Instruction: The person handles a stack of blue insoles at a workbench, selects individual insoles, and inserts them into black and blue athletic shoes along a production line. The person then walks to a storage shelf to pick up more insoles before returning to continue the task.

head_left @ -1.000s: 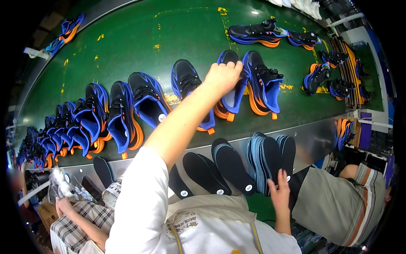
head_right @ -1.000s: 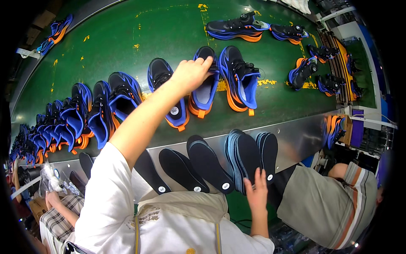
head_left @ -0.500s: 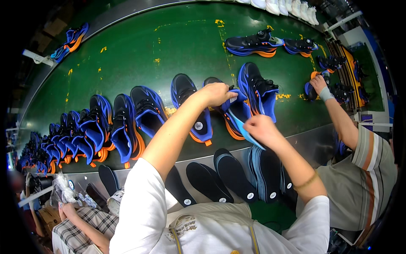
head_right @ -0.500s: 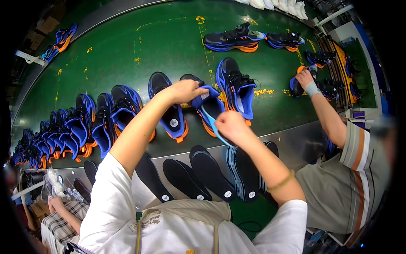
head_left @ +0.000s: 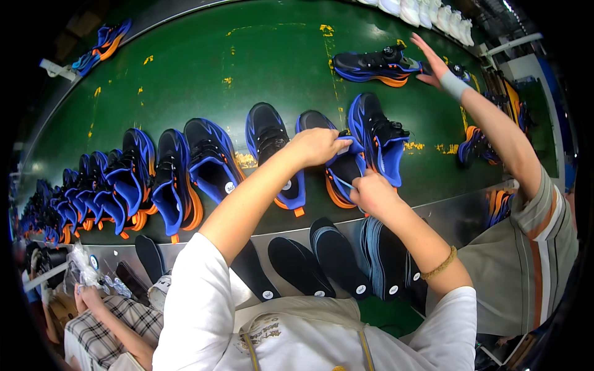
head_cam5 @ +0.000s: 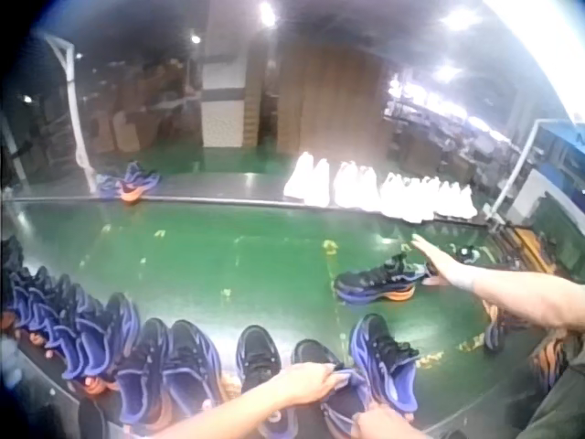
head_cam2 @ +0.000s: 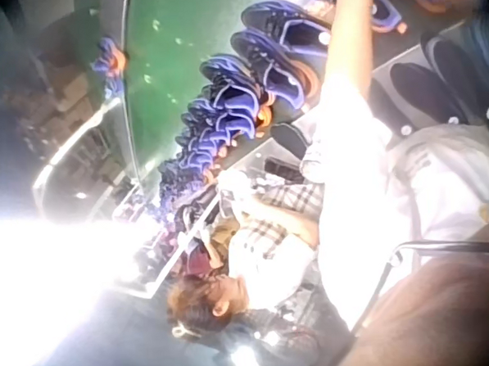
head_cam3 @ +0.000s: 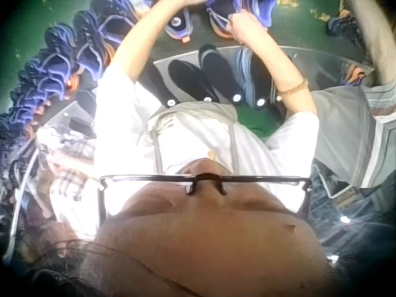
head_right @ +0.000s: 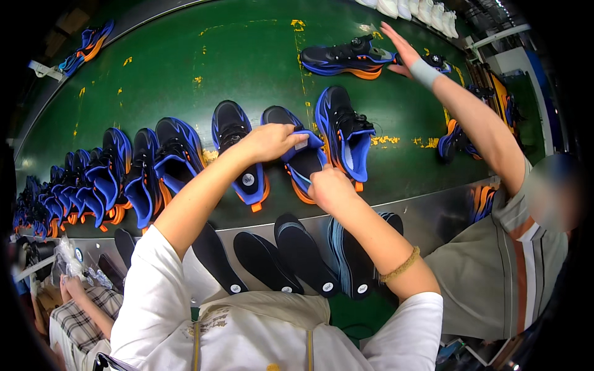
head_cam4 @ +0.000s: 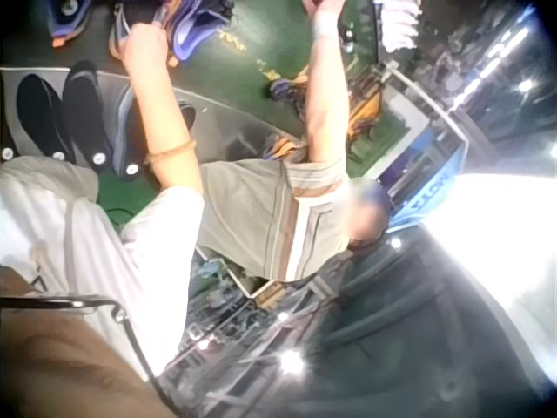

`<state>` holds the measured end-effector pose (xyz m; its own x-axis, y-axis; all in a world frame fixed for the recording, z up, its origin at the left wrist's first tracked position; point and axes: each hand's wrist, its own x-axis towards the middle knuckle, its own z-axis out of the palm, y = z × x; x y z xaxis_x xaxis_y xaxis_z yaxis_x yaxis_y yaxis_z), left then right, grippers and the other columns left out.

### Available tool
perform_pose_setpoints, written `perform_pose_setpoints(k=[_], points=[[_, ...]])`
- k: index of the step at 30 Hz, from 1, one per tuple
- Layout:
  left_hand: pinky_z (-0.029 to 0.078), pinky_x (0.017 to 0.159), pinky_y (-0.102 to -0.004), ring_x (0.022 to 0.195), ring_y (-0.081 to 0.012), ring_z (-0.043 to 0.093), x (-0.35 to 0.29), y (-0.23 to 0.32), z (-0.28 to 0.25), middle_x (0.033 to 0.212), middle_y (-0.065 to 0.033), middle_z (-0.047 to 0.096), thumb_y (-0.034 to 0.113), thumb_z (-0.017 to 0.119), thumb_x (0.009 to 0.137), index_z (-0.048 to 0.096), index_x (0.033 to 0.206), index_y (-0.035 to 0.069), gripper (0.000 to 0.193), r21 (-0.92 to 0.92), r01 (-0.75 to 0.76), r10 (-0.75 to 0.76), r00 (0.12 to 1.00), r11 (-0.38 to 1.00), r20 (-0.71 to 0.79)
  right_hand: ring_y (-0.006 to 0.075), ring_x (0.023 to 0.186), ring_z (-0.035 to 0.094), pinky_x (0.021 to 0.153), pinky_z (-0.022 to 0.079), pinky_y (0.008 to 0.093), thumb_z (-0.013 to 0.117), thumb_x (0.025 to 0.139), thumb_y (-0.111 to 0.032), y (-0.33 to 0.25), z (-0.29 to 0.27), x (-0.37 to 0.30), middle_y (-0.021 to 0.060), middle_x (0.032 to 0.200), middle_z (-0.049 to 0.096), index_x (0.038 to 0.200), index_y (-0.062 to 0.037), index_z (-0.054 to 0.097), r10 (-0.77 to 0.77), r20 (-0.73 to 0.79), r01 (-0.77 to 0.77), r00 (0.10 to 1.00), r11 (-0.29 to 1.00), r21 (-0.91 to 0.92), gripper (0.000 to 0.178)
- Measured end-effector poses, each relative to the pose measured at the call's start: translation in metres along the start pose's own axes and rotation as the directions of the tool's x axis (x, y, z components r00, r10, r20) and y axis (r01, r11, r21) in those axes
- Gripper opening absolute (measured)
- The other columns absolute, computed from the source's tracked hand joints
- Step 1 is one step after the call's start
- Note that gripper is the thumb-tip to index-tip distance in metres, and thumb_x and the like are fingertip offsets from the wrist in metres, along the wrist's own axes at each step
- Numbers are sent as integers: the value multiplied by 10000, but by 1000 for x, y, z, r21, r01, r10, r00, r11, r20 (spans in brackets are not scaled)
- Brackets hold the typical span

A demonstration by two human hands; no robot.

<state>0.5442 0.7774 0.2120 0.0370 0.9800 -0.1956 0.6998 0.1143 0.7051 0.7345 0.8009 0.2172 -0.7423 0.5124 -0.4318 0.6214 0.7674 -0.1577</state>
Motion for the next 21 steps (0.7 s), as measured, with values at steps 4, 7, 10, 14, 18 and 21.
perform_pose_setpoints(k=[4, 7, 10, 14, 18, 21], points=[[448, 754, -441, 841, -379, 583, -2, -1, 9, 832, -236, 609, 425, 435, 878, 598, 858, -11, 465, -6, 5, -5, 998, 1000, -57, 298, 795, 591, 693, 502, 374, 524, 735, -62, -2, 16, 14, 182, 855, 564, 808, 0, 615, -113, -81, 103, 990, 988, -113, 132], [438, 737, -452, 829, -392, 571, 2, -2, 15, 826, -235, 599, 425, 406, 894, 562, 855, -17, 471, 34, -50, 53, 995, 998, -80, 278, 806, 588, 687, 503, 358, 501, 752, -59, 10, 37, 35, 171, 874, 560, 820, 9, 590, -167, -184, 131, 969, 973, -191, 131], [442, 736, -448, 832, -392, 567, -1, -2, 17, 831, -228, 600, 414, 424, 887, 557, 852, -15, 450, 45, -45, 49, 996, 998, -76, 278, 858, 574, 701, 495, 348, 478, 788, -111, 7, 44, 42, 161, 918, 562, 842, -8, 605, -87, -107, 61, 990, 972, -228, 172], [445, 727, -454, 832, -387, 570, -3, -11, 19, 844, -217, 603, 413, 430, 887, 555, 869, -7, 439, 93, -92, 100, 991, 991, -86, 327, 996, 508, 829, 442, 405, 385, 859, -177, 0, 28, 53, 220, 1063, 518, 967, -26, 617, -118, 275, 208, 954, 923, -323, 297], [451, 723, -452, 828, -382, 573, -6, -13, 22, 842, -206, 607, 425, 429, 886, 552, 889, -4, 446, 93, -90, 98, 991, 992, -92, 308, 1075, 477, 877, 410, 356, 373, 887, -177, -5, 34, 65, 176, 1161, 516, 1079, -64, 610, -17, 395, 180, 919, 907, -381, 326], [453, 723, -448, 829, -379, 574, -6, -14, 23, 848, -206, 606, 427, 432, 885, 553, 890, -4, 448, 79, -84, 90, 992, 993, -86, 299, 1088, 485, 882, 403, 362, 364, 897, -177, -6, 36, 69, 163, 1179, 523, 1134, -55, 574, -8, 456, 232, 890, 868, -439, 340]])
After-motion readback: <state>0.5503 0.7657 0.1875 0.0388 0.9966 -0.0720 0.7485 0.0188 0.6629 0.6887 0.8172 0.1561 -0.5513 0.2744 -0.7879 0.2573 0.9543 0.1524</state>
